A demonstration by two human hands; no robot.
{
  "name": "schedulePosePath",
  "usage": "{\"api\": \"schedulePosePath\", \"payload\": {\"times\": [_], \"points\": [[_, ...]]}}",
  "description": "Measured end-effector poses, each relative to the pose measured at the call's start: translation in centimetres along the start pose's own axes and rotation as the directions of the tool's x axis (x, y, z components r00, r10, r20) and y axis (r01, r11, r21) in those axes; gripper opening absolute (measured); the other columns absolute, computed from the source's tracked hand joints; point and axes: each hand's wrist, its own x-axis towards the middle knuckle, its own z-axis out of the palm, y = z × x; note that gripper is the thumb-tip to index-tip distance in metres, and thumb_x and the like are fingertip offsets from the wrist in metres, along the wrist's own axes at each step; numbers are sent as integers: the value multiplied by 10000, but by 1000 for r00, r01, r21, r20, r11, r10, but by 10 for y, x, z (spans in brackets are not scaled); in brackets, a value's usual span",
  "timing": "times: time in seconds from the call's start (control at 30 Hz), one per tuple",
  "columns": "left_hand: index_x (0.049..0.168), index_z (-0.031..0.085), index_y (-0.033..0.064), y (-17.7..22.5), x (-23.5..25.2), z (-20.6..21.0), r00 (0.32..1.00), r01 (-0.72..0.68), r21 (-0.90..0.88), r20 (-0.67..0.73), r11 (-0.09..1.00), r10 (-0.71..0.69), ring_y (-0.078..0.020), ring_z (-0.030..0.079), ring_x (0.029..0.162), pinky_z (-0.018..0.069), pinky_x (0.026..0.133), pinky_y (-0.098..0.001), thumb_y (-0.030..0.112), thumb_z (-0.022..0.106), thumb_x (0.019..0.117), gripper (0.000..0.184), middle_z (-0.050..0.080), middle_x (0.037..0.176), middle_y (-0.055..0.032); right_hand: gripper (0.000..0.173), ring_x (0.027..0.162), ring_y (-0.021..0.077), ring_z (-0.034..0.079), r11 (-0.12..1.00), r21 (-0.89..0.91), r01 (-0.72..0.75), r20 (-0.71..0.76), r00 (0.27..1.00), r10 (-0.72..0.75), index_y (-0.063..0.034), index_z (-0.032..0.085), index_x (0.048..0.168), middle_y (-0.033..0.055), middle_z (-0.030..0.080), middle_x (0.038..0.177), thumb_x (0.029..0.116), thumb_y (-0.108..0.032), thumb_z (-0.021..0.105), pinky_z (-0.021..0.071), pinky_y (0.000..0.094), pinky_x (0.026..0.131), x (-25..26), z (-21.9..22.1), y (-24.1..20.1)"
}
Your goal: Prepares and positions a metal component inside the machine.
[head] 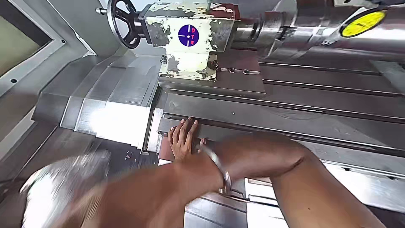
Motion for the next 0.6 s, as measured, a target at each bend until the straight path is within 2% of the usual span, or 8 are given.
{"api": "schedulePosePath", "payload": {"times": [0.03,0.07,0.13,0.2,0.37,0.5,0.57,0.6], "points": [[1218,747,155,-3,3,-5,999,-28,18,40,999,27,-277,637,1228,394,1096,-505,509,526,968,487,722,1247,-99,289,996,211,696,990,-135,31,51,998,-25,24,777,1026,135,750,1003,898,-225,709,516,319,950,1,-29,33],[1182,735,168,-4,-3,2,1000,1,-18,-24,1000,-1,-251,601,1239,327,1143,-479,551,454,972,519,711,1238,-80,205,993,201,698,925,-367,96,89,994,-68,-17,781,1029,110,755,1001,904,-170,729,523,328,944,0,-66,78],[1229,730,201,-3,-9,15,990,25,-68,-135,997,-34,-217,578,1265,252,1177,-462,610,370,966,605,701,1270,-61,326,1022,244,688,695,-707,133,195,981,12,-95,718,1177,89,730,1057,862,-173,752,531,403,914,-3,-127,152],[1251,722,212,-1,-14,13,991,42,-65,-125,997,-50,-219,578,1270,259,1174,-473,625,346,966,627,697,1286,-59,459,1059,314,684,569,-819,67,168,978,127,-115,695,1260,119,723,1109,816,-175,796,531,473,933,-6,-132,169],[1270,707,212,-3,-7,15,997,16,-91,-79,996,-24,-244,572,1285,261,1170,-518,615,363,970,609,688,1297,-64,611,1184,318,662,493,-847,-197,-31,946,324,-123,686,1300,115,729,1210,718,-158,873,450,497,1110,-35,-129,113],[1224,729,174,3,-3,-12,997,73,-273,36,959,-66,-294,532,1349,207,1191,-603,619,290,1002,664,672,1322,-100,595,1187,269,654,562,-557,-612,-446,790,420,-54,661,1310,132,698,1258,768,-166,878,501,475,1062,-69,-114,28],[1301,670,76,30,-7,-41,977,209,-622,158,755,-140,-247,449,1433,187,1242,-517,616,200,1055,757,604,1428,-107,526,1107,221,680,647,-366,-669,-680,667,305,-24,683,1226,122,713,1177,758,-157,884,564,435,981,-87,-97,-9],[1375,616,87,53,-11,-56,949,312,-803,245,507,-197,-156,464,1415,292,1224,-391,681,205,1035,799,586,1457,-40,479,1044,188,695,687,-333,-646,-763,613,207,-14,694,1164,109,724,1111,751,-162,885,592,398,932,-94,-87,-25]]}}
